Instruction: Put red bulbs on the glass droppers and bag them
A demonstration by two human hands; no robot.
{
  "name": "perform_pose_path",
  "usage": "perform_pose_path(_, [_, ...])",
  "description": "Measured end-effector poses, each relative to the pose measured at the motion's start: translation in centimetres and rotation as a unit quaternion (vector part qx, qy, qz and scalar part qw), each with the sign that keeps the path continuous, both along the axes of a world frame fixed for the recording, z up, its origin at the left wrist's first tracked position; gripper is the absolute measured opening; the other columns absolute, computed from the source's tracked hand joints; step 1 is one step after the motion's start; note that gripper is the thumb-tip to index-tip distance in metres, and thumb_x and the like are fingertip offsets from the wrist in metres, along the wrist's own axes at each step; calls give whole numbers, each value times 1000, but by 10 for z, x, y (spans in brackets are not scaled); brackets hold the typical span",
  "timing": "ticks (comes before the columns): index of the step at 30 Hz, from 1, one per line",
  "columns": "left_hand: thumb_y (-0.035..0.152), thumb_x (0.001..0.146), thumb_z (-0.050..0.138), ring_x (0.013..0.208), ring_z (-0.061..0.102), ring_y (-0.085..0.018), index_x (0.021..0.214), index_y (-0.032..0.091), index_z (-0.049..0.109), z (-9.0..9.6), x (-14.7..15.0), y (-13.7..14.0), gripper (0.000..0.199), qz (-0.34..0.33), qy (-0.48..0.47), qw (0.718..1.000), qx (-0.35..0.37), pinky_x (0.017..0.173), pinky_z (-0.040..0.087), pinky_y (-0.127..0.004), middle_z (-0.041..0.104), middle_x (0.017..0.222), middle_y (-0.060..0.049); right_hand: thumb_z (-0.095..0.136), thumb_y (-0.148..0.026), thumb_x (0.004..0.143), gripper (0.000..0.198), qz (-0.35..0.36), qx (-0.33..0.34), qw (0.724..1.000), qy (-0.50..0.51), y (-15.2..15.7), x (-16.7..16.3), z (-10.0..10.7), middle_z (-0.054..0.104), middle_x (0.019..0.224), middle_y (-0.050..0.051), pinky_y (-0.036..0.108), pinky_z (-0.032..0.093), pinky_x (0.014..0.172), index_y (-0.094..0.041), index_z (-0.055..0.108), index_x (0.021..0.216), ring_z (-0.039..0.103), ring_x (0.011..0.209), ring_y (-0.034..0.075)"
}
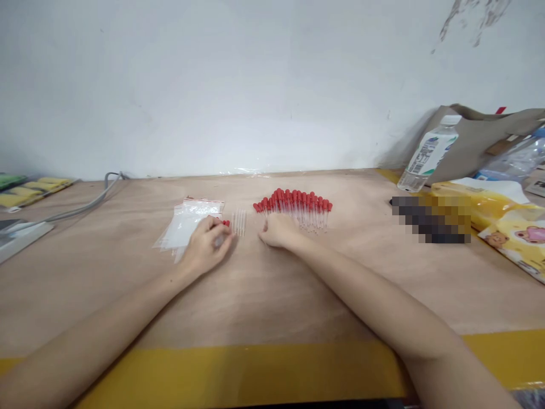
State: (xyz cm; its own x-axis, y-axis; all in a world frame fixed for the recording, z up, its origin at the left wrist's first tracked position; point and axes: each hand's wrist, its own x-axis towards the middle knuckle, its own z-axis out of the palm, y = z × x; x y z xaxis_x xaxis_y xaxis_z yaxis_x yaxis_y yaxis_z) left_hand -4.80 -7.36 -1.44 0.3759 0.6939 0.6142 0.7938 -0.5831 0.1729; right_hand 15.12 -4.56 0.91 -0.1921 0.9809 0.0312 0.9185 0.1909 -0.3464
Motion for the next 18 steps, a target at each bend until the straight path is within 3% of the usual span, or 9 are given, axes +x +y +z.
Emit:
perform_pose_path(2, [31,83,48,79,54,-22,78,16,55,6,-10,5,18,103,29,994,-20,70,46,-36,53,81,-8,60,-31,68,11,30,-10,999,20,-10,14,-1,65,71,2,25,36,53,-21,63,64,58,67,17])
perform_pose_path(5, [39,83,48,73,56,-22,81,16,51,11,-22,10,23,183,75,976,-88,61,44,-33,55,80,-8,60,-33,69,12,38,3,998,43,-22,26,-7,65,73,1,23,33,50,-22,62,69,56,64,15])
perform_pose_path(10, [39,83,46,72,58,-24,81,17,49,8,-27,17,22,199,118,967,-107,59,43,-33,58,79,-9,58,-43,74,22,-7,59,997,58,-33,25,-20,63,74,1,24,29,51,-22,60,77,54,64,15])
perform_pose_path(14, [22,80,46,67,59,-25,80,16,51,13,-24,9,8,216,153,957,-118,57,42,-33,57,75,-10,50,-39,81,20,-5,82,996,28,-38,20,-24,64,79,2,26,28,53,-22,59,77,56,69,17])
perform_pose_path(18, [12,75,43,68,59,-24,86,15,51,23,-15,-8,14,197,169,962,-79,58,43,-32,57,78,-10,45,-32,84,17,18,119,993,-1,-40,22,-27,63,83,4,27,29,54,-20,55,78,56,73,18])
